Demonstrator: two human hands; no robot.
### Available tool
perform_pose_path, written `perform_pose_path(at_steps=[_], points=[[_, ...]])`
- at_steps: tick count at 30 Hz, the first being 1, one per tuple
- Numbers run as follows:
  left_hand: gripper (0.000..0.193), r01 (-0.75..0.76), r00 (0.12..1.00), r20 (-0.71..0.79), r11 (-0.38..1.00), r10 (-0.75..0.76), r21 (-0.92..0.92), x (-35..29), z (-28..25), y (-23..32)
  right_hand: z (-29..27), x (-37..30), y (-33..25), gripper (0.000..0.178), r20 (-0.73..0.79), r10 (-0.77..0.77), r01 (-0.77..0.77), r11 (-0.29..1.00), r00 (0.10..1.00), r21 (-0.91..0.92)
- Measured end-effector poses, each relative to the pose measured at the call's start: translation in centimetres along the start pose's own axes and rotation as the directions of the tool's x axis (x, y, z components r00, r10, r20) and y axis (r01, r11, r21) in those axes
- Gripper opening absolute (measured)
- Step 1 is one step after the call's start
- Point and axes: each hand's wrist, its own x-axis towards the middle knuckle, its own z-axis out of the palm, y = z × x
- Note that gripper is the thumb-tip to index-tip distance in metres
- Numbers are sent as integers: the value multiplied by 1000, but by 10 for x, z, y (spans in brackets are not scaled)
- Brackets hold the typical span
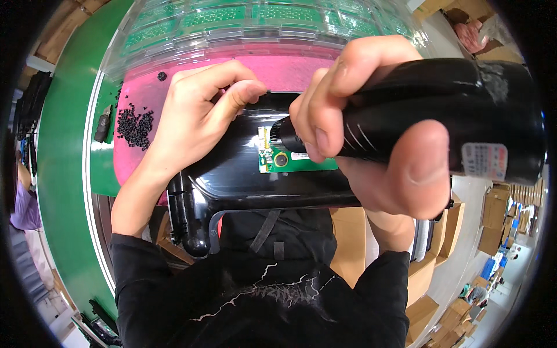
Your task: Install a printed circuit board into a plastic device housing using an electric screwdriver.
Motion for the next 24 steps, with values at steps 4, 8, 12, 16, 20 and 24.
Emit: perform_pose_path(at_steps=[4, 8, 12, 16, 20, 24], points=[[17, 28, 997, 60, 989, -37, 148, 1, -5, 7, 6, -1, 1, 57, -9, 43, -43, 999, 999, -31], [14, -56, 998, 41, 994, 52, 99, -3, -3, 3, 22, -1, 2, 56, -85, 7, -27, 972, 996, -233], [10, 0, 995, 95, 997, -7, 76, -7, -3, 7, 29, 8, 2, 52, -31, 43, -49, 964, 999, -262], [13, 21, 992, 123, 995, -32, 93, -8, -7, 16, 25, 11, 1, 49, 74, 83, -59, 958, 994, -281], [13, 40, 984, 168, 993, -59, 115, -8, -4, 17, 29, 7, 5, 51, 64, 27, -8, 960, 998, -280], [12, 75, 981, 176, 995, -86, 65, -10, -5, 13, 19, -12, -29, 53, 12, 104, -95, 945, 995, -313]])
